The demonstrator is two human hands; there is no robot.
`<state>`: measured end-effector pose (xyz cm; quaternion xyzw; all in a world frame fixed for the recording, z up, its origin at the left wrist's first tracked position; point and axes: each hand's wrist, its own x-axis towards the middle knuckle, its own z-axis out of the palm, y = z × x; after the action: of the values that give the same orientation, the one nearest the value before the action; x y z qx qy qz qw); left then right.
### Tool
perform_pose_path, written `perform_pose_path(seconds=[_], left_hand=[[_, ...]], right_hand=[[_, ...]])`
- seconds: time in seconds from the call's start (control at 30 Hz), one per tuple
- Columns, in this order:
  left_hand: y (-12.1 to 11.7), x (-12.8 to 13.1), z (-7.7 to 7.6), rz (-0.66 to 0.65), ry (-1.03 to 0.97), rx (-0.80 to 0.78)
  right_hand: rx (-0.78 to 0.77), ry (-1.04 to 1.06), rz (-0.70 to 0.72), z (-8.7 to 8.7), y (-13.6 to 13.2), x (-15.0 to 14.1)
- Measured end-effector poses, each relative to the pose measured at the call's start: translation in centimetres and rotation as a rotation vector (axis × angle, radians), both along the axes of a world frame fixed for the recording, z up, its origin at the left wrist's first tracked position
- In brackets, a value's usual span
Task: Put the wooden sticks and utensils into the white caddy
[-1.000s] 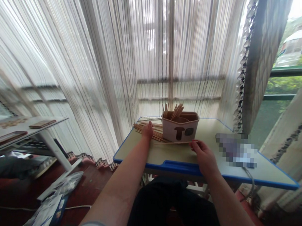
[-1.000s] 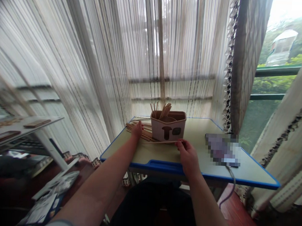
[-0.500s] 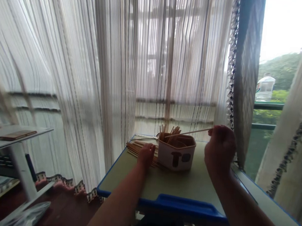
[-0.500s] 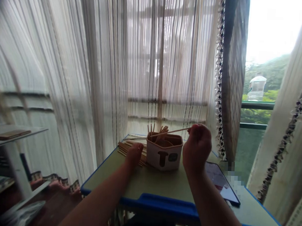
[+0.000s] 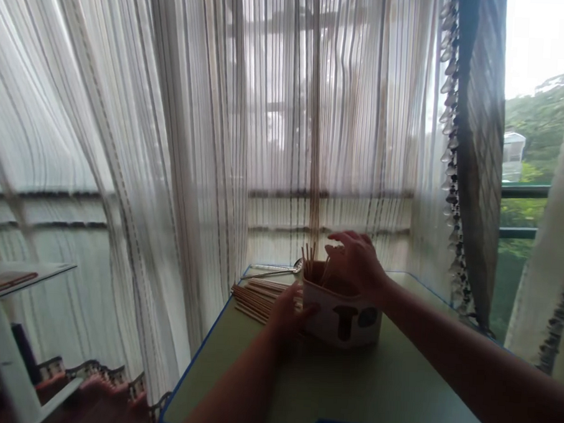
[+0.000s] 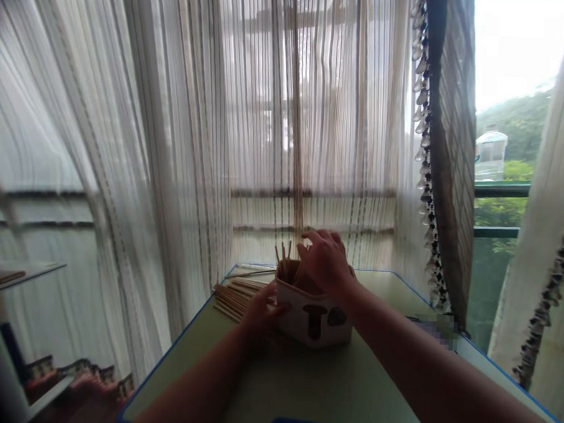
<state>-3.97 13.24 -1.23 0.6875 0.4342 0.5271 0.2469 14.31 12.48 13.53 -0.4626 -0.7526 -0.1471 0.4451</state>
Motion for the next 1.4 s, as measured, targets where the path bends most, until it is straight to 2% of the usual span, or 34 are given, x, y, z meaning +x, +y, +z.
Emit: perform_pose_path(seconds=[0.13,0.3,0.37,0.43,0.53,0.63,0.77,0.9,1.07,1.23,1.4], left_hand=[[-0.1,0.8,0.4,-0.153,-0.105,-0.055],[0.2,1.2,0.0,-0.118,-0.139,-0.141],[0.3,1.1,-0.2,-0.100,-0.147,-0.167],[0.5,1.0,-0.4,-0.080,-0.138,-0.186],[0.7,0.9,-0.5,-0.044,-0.114,-0.187],[0.8,0.7,-0.4,-0.009,-0.102,-0.181],[0.8,0.7,-0.4,-0.001,-0.093,-0.183],[0.8,0.8,-0.3,0.013,-0.084,-0.170],[0.9,0.6,-0.3,0.000,-0.058,-0.140],[0.8,0.4,-0.4,0.011,-0.032,-0.117],[0.7,0.4,-0.1,0.027,-0.018,-0.112]], right_hand=[[0.148,-0.098,0.067,0.6,-0.3,-2.0],[0.267,-0.634,0.290,1.1,-0.5,-4.7],[0.226,-0.723,0.245,1.3,-0.4,-5.2],[0.124,-0.761,0.121,1.5,-0.1,-5.1],[-0.015,-0.775,-0.063,2.0,0.1,-4.0],[-0.115,-0.733,-0.148,2.3,0.2,-2.2],[-0.155,-0.688,-0.120,1.9,0.5,-0.8],[-0.161,-0.648,-0.087,1.6,0.4,-0.7],[-0.045,-0.583,-0.051,1.7,0.1,-1.0],[-0.205,-0.531,-0.104,1.5,0.4,-0.6],[-0.132,-0.447,-0.009,1.0,0.6,-0.4]])
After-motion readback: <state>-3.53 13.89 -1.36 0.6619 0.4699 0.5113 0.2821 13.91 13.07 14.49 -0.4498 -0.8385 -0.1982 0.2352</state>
